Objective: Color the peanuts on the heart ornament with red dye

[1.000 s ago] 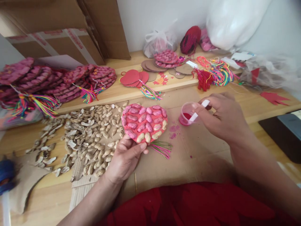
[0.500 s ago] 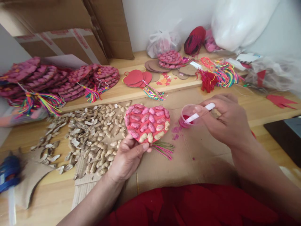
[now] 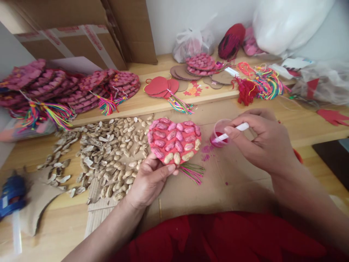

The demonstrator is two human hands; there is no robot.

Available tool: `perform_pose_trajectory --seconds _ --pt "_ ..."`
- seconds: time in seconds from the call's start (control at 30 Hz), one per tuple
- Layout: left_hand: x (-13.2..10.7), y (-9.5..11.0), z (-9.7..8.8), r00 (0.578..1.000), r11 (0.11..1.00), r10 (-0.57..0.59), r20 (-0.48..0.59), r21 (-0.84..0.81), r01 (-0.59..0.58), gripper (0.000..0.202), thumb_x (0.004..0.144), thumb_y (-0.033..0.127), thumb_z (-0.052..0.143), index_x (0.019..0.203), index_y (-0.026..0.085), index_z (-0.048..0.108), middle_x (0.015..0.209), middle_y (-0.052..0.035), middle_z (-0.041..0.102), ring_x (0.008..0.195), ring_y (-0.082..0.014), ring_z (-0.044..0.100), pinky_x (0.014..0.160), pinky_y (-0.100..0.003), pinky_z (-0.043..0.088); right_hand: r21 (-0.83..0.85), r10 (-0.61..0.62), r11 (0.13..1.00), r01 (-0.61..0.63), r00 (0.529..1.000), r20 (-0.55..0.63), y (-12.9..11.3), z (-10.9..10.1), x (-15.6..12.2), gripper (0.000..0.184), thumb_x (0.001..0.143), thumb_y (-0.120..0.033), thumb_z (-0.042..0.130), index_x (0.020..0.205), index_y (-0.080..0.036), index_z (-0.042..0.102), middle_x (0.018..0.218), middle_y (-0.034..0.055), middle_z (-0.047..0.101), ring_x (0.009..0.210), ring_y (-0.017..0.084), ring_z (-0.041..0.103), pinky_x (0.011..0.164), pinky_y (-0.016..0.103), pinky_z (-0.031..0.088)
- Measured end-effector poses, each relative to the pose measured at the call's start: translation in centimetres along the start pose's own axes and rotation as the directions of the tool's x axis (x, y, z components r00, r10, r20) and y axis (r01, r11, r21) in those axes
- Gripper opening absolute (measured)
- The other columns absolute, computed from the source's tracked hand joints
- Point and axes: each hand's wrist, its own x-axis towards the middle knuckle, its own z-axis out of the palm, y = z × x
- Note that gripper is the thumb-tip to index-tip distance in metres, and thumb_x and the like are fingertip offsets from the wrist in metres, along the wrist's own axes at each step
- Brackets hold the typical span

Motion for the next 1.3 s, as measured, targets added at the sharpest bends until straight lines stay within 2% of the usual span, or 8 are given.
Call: perform_pose_trajectory --seconds 0.13,0.33,0.7,0.83,0.9,0.97,1.07,1.3 --pt "0.0 -0.1 0.0 1.000 1.000 -0.006 0.007 -0.008 0.006 0.041 0.069 0.010 0.089 0.103 0.019 0.069 0.088 -0.0003 0.075 0.073 -0.0096 0.067 0.065 -0.018 0.059 -0.013 0.010 1.000 -0.010 1.000 -0.009 0.6 -0.1 -0.1 0.015 0.090 -0.038 0.067 0.086 -0.024 0.071 0.082 0.0041 0.074 0.088 0.022 0.062 0.079 0.038 0.049" --pt "0.0 -0.1 0.1 0.999 1.000 -0.004 0.034 -0.008 0.004 0.040 0.069 0.010 0.089 0.103 0.018 0.068 0.090 0.0002 0.074 0.074 -0.0090 0.066 0.065 -0.018 0.059 0.014 -0.024 1.000 0.024 1.000 -0.018 0.5 0.4 -0.1 0.018 0.090 -0.041 0.066 0.083 -0.026 0.070 0.080 0.0005 0.073 0.084 0.019 0.062 0.083 0.036 0.049" --pt "0.1 -0.4 -0.2 0.996 0.999 -0.012 0.089 -0.034 0.015 0.034 0.072 0.012 0.088 0.100 0.017 0.071 0.087 -0.0001 0.073 0.075 -0.0090 0.068 0.070 -0.018 0.059 -0.046 0.055 0.997 -0.065 0.976 -0.209 1.5 -0.6 -0.4 0.016 0.087 -0.040 0.072 0.086 -0.024 0.072 0.080 0.0043 0.072 0.087 0.022 0.065 0.080 0.038 0.049" --pt "0.1 -0.6 -0.3 0.994 0.999 -0.002 0.109 -0.046 0.007 0.033 0.074 0.010 0.087 0.102 0.016 0.071 0.089 -0.0005 0.073 0.076 -0.0089 0.068 0.071 -0.019 0.059 0.186 0.139 0.979 -0.088 0.948 -0.286 -0.6 -1.3 -0.7 0.012 0.089 -0.036 0.069 0.088 -0.024 0.068 0.084 0.0043 0.070 0.081 0.020 0.065 0.078 0.040 0.050" --pt "0.1 -0.7 -0.3 0.994 0.999 0.001 0.113 -0.047 0.004 0.033 0.074 0.010 0.087 0.102 0.016 0.071 0.089 -0.0008 0.073 0.076 -0.0091 0.068 0.071 -0.019 0.059 0.219 0.090 0.975 -0.036 0.966 -0.244 -2.1 -1.6 -0.9 0.014 0.092 -0.034 0.064 0.082 -0.026 0.067 0.077 0.0031 0.066 0.089 0.022 0.067 0.083 0.043 0.050" --pt "0.2 -0.8 -0.4 0.993 0.999 0.006 0.116 -0.051 0.000 0.033 0.074 0.010 0.087 0.103 0.016 0.072 0.089 -0.0011 0.073 0.076 -0.0091 0.068 0.071 -0.019 0.059 0.250 -0.089 0.962 0.110 0.992 -0.095 -3.2 -1.7 -1.2 0.004 0.091 -0.029 0.066 0.092 -0.028 0.069 0.081 0.0016 0.069 0.094 0.022 0.067 0.089 0.044 0.051" --pt "0.3 -0.8 -0.4 0.992 0.998 0.016 0.125 -0.064 -0.008 0.032 0.075 0.010 0.087 0.102 0.016 0.072 0.089 -0.0015 0.073 0.075 -0.0088 0.067 0.071 -0.019 0.058 0.279 -0.282 0.921 0.272 0.959 -0.002 -3.7 -1.5 -1.5 0.015 0.089 -0.026 0.070 0.104 -0.027 0.068 0.087 0.0010 0.072 0.099 0.023 0.067 0.092 0.043 0.052" --pt "0.2 -0.9 -0.4 0.989 0.999 0.026 0.142 -0.049 -0.020 0.031 0.075 0.012 0.087 0.101 0.016 0.070 0.086 -0.0014 0.072 0.073 -0.0086 0.066 0.070 -0.019 0.057 0.236 -0.360 0.907 0.349 0.933 0.007 -4.2 -1.2 -1.3 0.016 0.091 -0.022 0.068 0.107 -0.025 0.067 0.089 0.0027 0.072 0.100 0.022 0.066 0.097 0.043 0.054"
